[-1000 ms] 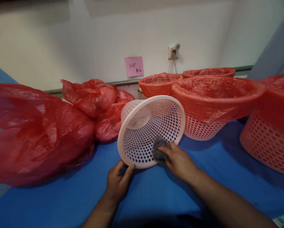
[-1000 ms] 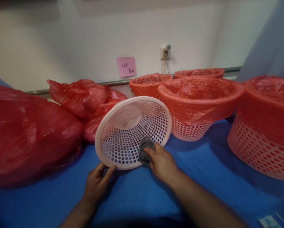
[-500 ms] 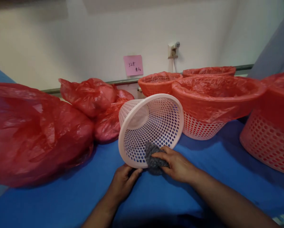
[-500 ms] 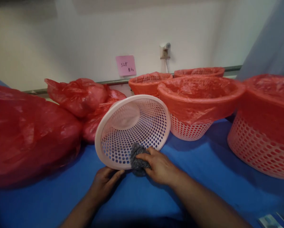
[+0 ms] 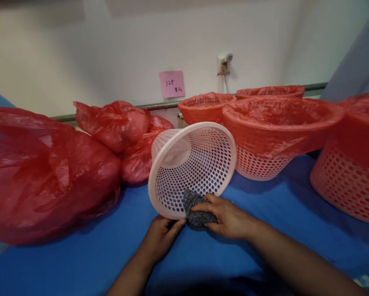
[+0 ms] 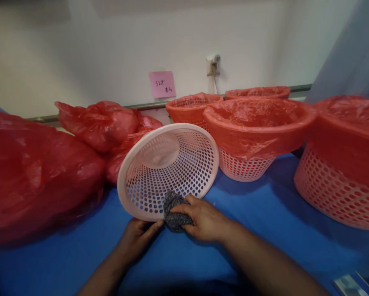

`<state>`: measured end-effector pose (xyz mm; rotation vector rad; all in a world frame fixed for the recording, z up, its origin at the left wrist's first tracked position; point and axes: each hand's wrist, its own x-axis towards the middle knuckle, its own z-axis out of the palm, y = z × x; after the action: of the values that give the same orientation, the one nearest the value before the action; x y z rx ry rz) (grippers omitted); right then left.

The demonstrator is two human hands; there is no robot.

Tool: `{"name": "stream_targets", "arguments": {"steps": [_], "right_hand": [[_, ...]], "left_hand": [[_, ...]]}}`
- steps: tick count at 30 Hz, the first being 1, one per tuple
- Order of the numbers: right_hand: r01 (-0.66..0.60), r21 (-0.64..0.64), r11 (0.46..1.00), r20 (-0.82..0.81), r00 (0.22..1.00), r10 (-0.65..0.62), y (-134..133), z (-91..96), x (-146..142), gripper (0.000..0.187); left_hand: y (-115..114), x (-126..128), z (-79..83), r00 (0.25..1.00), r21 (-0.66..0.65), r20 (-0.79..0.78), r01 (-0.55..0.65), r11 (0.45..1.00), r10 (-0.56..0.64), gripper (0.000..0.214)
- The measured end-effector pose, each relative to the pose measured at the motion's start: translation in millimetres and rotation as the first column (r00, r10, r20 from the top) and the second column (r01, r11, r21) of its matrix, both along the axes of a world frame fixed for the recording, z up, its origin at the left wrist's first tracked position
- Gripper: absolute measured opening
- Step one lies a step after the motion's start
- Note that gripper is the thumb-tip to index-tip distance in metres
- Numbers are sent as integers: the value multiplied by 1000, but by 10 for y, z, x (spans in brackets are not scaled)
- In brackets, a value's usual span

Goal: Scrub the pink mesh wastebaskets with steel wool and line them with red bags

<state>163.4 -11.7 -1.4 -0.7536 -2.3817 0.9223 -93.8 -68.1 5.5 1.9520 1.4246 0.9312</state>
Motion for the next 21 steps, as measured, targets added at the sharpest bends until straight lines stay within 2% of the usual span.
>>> {"name": "stream_targets", "arguments": {"steps": [2,4,5,7,8,9,10,11,13,15,17,18,19,21], "right_hand": [[48,11,999,2,999,-48,43,-13,47,60],[230,66,971,58,970,-234,129,-18,144,60],[354,107,929,92,927,-364,175,-14,199,60],[568,199,799,141,790,-597,247,-1,288,58],[628,230,744,158,730,-665,264,5,310,58],[654,242,717,174,697,-695,266,9,312,58],[647,234,726,191,701,-687,253,10,293,57],[608,206,767,205,739,-641,227,6,256,58],[455,98,885,184,866,-465,151,-7,145,59],[256,-26,966,91,963,-253,71,-20,29,61],[113,-105,988,2,994,-114,20,-24,-41,61],[82,-118,990,-17,996,-85,13,-24,-46,61],[83,-106,991,-16,996,-85,19,-23,-30,61],[194,-21,981,26,981,-193,73,-18,61,61]], "left_hand": [[-14,-30,6,998,43,27,-59,997,58,23],[-34,-87,2,976,137,94,-209,968,197,25],[-43,-117,-4,955,180,134,-285,941,264,26],[-56,-162,-17,922,235,185,-378,895,341,29],[-59,-172,-22,918,246,190,-388,888,349,29],[-59,-171,-26,923,247,184,-377,893,339,29],[-56,-161,-27,932,239,174,-352,905,317,29],[-49,-142,-27,944,223,160,-320,921,289,29],[-27,-89,-26,968,174,114,-241,955,223,25],[0,-33,-25,991,99,41,-132,986,128,23],[19,3,-23,999,23,-16,-29,999,29,23],[21,8,-21,1000,3,-27,-1,1000,1,24],[17,3,-18,1000,-1,-26,1,1000,-1,24],[-6,-36,-9,997,45,13,-76,996,76,24]]}}
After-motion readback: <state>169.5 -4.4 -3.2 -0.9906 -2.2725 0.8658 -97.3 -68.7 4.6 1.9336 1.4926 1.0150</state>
